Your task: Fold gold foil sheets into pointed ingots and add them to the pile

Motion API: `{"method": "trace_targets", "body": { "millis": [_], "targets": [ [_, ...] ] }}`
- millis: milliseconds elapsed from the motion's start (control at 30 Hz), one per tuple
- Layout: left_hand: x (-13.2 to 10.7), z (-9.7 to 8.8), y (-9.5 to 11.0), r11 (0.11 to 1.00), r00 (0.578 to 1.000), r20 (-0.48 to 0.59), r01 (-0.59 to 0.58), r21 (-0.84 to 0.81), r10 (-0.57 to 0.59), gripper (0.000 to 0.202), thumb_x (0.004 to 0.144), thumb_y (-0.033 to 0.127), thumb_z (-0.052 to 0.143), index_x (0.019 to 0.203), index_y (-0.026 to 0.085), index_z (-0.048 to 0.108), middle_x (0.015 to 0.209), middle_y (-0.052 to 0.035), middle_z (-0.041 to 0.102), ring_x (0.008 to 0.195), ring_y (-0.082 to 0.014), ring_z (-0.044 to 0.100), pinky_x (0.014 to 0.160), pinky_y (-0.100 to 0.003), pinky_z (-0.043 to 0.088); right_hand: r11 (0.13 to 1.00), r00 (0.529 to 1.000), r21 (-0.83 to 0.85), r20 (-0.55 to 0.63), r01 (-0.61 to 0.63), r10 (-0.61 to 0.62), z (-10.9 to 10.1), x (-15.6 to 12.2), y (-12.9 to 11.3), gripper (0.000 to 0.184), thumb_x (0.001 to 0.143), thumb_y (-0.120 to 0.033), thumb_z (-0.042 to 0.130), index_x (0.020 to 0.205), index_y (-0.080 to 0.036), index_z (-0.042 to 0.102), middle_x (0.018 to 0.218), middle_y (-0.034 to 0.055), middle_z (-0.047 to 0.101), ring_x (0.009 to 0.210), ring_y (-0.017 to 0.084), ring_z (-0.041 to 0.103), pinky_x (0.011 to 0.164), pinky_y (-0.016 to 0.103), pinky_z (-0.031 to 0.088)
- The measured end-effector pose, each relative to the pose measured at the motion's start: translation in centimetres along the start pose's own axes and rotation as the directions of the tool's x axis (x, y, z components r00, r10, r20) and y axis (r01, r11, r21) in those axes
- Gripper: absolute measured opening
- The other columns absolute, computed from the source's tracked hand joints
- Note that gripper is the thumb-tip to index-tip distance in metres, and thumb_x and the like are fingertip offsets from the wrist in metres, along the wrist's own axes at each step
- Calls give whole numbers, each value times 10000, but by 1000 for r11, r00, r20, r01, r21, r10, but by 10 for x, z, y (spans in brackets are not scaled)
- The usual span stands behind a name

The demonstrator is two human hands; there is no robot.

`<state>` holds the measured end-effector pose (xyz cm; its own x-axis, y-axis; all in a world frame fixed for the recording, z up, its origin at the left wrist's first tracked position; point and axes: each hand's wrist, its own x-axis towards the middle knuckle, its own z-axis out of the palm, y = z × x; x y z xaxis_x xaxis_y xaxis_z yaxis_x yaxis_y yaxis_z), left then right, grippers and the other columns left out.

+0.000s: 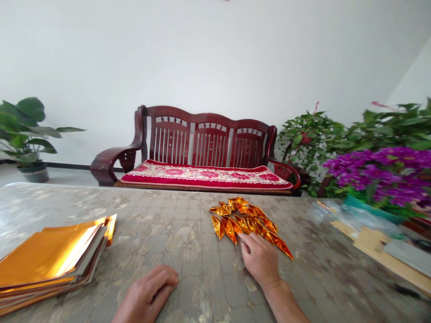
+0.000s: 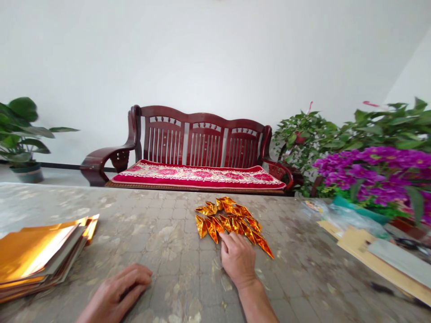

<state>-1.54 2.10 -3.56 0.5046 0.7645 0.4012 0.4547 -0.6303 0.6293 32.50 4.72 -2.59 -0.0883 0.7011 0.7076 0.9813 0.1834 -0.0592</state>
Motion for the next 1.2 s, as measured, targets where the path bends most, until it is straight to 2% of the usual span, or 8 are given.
{"method": "trace_targets", "body": {
  "millis": [367,633,733,833,900,967,1067,1200],
  "targets": [
    [-1,-1,2,1000,999,13,30,-10,-30,191,1000,254,445,882,235,595,940,-19,670,872,-132,664,787,-195,516,1000,1000,12,12,-8,8,1,0,0,326,802,-113,559,1049,-244,727,839,11,727,790,176,646,748,274,419],
    [0,-1,5,998,999,0,53,-28,-53,194,997,245,435,880,231,590,930,-30,669,866,-149,661,783,-217,516,999,999,-31,35,-36,37,-3,1,-6,495,704,-82,494,1137,-228,684,718,4,677,608,166,577,619,282,399],
    [0,-1,6,998,998,-13,54,-26,-54,181,990,229,443,885,234,590,930,-25,668,869,-147,658,785,-215,508,997,997,-32,6,-73,74,-3,1,-4,510,670,-77,487,1116,-227,683,661,-7,637,575,162,548,575,274,366],
    [0,-1,7,998,998,-32,55,-21,-56,184,986,219,443,884,234,595,928,-21,671,870,-143,659,793,-211,501,996,991,7,-97,-92,93,-6,2,-4,447,676,-73,477,1041,-204,697,604,-11,583,549,159,517,560,273,347],
    [1,-2,8,998,998,-36,57,-16,-57,186,983,217,447,875,232,599,909,-17,673,852,-141,659,777,-206,498,996,984,72,-168,-42,54,-11,4,-10,388,712,-65,465,995,-187,700,601,-6,565,562,158,516,589,272,363],
    [2,-2,10,998,997,-39,65,-8,-65,181,974,213,457,871,231,604,889,-14,673,832,-141,658,759,-203,497,980,985,176,-161,92,-64,-17,4,-24,378,734,-55,455,999,-181,694,632,4,573,601,162,528,635,273,387],
    [3,-3,12,996,995,-49,88,11,-88,172,961,209,472,861,229,610,868,-8,673,811,-141,659,742,-200,495,906,962,322,-85,274,-260,-22,1,-53,371,714,-44,457,973,-187,681,685,18,594,643,168,531,625,276,377],
    [4,-4,17,994,993,-48,106,41,-104,162,952,238,499,850,227,626,817,5,667,757,-136,655,705,-190,492,840,918,415,26,350,-396,-19,-5,-87,405,696,-57,475,1022,-200,668,702,18,601,666,180,533,626,284,376]
  ]
}}
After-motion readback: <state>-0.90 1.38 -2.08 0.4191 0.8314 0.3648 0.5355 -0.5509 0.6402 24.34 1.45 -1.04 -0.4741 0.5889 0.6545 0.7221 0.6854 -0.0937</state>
